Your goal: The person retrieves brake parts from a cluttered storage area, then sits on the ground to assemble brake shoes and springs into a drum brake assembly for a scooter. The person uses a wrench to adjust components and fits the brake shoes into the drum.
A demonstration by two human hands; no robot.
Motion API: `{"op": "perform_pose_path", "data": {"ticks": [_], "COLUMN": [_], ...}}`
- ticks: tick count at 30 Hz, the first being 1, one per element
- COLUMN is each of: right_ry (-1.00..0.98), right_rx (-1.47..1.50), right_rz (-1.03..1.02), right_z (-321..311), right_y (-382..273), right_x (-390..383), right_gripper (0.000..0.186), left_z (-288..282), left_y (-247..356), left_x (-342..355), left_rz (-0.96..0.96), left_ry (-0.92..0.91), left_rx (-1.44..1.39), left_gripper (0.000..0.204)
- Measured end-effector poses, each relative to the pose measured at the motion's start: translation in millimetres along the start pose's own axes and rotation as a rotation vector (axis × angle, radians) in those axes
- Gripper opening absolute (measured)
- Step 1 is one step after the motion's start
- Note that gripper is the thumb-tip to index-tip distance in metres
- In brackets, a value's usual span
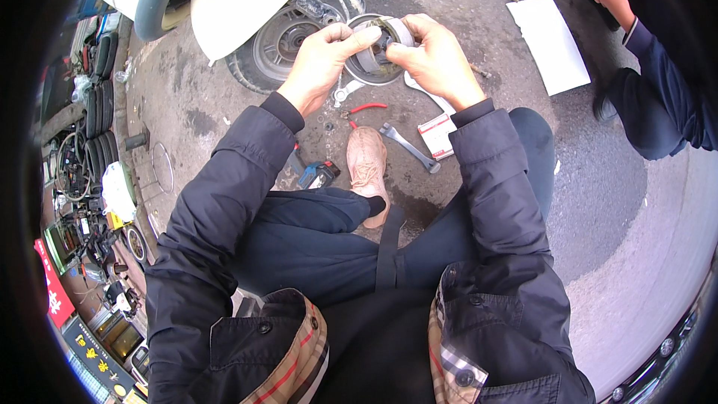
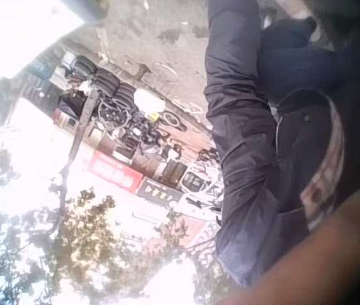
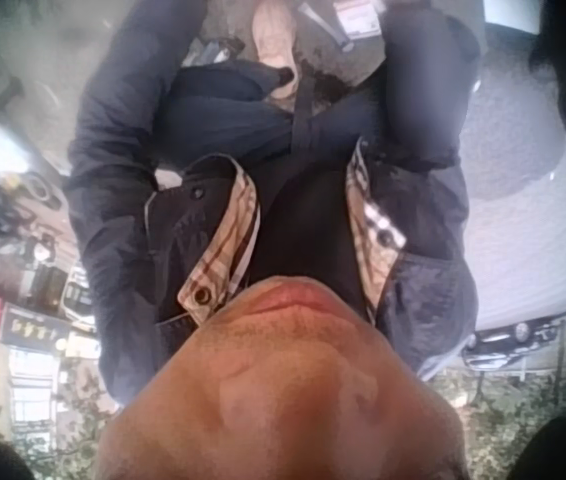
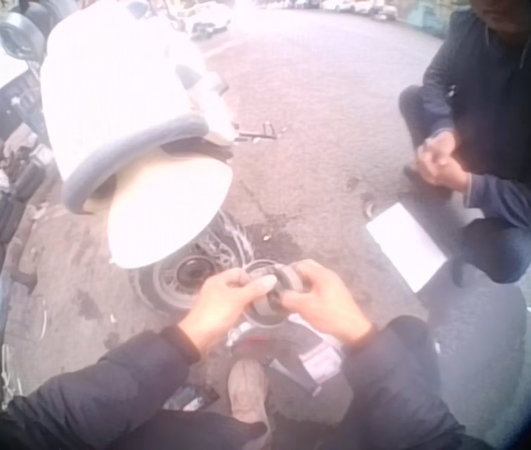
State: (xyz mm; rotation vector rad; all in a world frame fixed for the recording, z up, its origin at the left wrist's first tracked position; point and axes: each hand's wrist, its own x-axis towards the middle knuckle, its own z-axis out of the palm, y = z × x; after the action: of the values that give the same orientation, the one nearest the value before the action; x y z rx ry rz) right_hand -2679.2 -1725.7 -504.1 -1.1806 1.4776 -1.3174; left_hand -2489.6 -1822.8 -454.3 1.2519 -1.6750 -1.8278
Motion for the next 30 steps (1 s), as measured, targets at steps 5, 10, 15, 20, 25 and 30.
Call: {"op": "perform_pose_path", "data": {"ticks": [5,10,15,20,25,30], "right_ry": [0.054,0.059,0.077,0.105,0.107,0.197], "right_rx": [-0.062,-0.146,-0.106,-0.099,-0.070,-0.062], "right_rz": [0.022,-0.003,-0.032,-0.019,-0.002,-0.036], "right_z": [3.4,3.4,4.5,6.5,9.7,22.4], "right_y": [-3.7,-6.9,-4.9,-1.9,6.1,18.9], "right_x": [-1.1,-2.2,-3.4,-7.6,-8.9,-13.7], "right_gripper": [0.032,0.034,0.034,0.032,0.021,0.032], "left_z": [1.1,-4.1,-7.9,-11.7,-13.3,-19.2], "left_y": [0.8,4.8,5.7,-0.6,-7.2,-11.3], "left_x": [-1.1,-3.0,-2.0,1.2,-0.9,0.1], "left_rz": [-0.012,-0.101,-0.114,-0.063,-0.010,0.072], "left_ry": [-0.021,-0.080,-0.108,-0.094,-0.067,-0.107], "left_rx": [-0.049,-0.081,-0.100,-0.042,-0.013,0.078], "left_gripper": [0.036,0.029,0.025,0.021,0.023,0.021]}}
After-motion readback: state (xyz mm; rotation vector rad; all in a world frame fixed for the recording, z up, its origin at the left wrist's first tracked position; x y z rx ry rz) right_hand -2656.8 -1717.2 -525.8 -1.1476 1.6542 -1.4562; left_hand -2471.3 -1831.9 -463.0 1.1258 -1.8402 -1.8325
